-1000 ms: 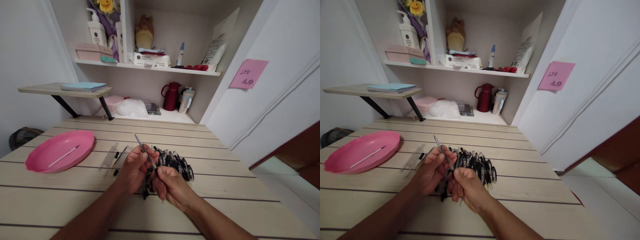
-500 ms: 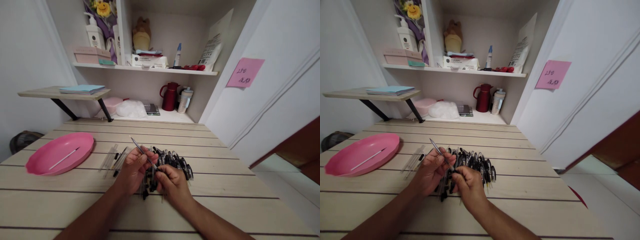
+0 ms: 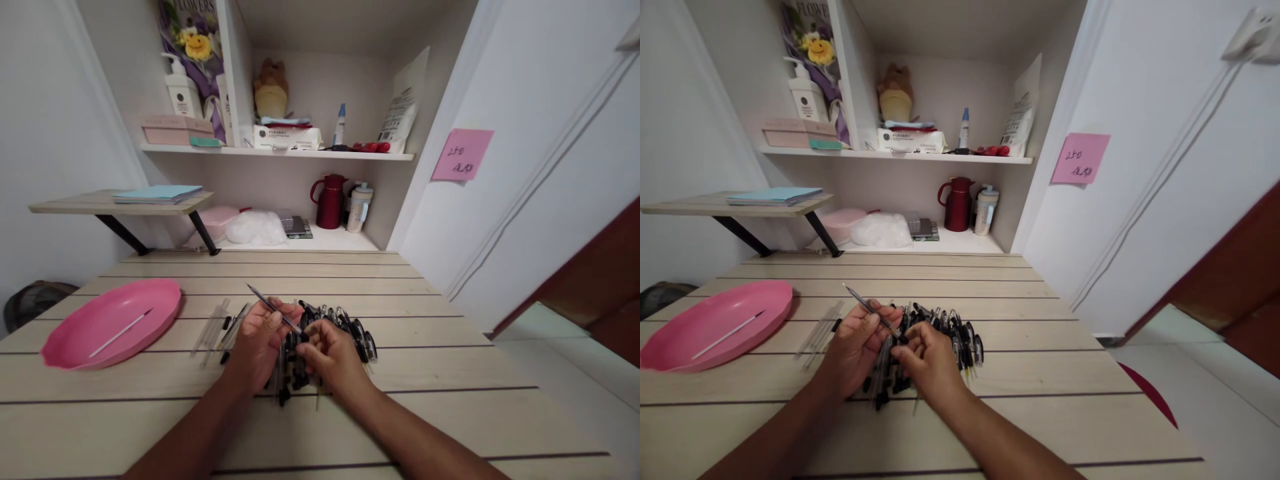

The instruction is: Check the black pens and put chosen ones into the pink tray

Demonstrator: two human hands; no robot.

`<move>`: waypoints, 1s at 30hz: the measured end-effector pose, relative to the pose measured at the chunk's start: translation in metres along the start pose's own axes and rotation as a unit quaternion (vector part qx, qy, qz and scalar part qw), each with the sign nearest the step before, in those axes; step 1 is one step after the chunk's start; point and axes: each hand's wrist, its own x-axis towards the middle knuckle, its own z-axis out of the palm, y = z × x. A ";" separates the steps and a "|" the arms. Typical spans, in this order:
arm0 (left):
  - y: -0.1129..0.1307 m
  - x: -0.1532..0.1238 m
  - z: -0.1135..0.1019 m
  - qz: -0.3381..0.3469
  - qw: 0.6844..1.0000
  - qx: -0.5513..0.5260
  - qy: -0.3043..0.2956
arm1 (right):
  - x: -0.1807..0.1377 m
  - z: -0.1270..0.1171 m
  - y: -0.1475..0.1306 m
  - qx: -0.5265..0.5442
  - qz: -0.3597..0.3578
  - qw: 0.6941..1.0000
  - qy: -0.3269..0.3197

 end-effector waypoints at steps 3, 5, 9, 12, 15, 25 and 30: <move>-0.001 -0.001 0.002 -0.002 1.000 0.004 0.003 | -0.004 -0.004 -0.004 -0.142 -0.120 0.982 0.043; -0.002 -0.001 0.002 -0.009 1.000 0.006 0.003 | -0.005 -0.003 -0.002 -0.124 -0.120 0.985 0.028; -0.003 -0.003 0.002 -0.016 1.000 0.006 -0.009 | -0.004 0.003 0.008 0.164 0.063 0.982 -0.063; -0.003 -0.003 0.002 -0.016 1.000 0.005 -0.020 | -0.002 0.005 0.012 0.316 0.137 0.932 -0.116; -0.003 -0.001 0.001 -0.018 1.000 -0.004 -0.021 | 0.001 0.003 0.009 0.307 0.146 0.932 -0.130; -0.005 -0.001 0.000 -0.011 1.000 -0.005 -0.020 | -0.003 -0.004 0.009 0.040 0.022 0.999 -0.014; -0.002 -0.003 -0.001 -0.023 0.999 -0.008 -0.040 | -0.006 0.002 0.006 0.236 0.097 0.962 -0.096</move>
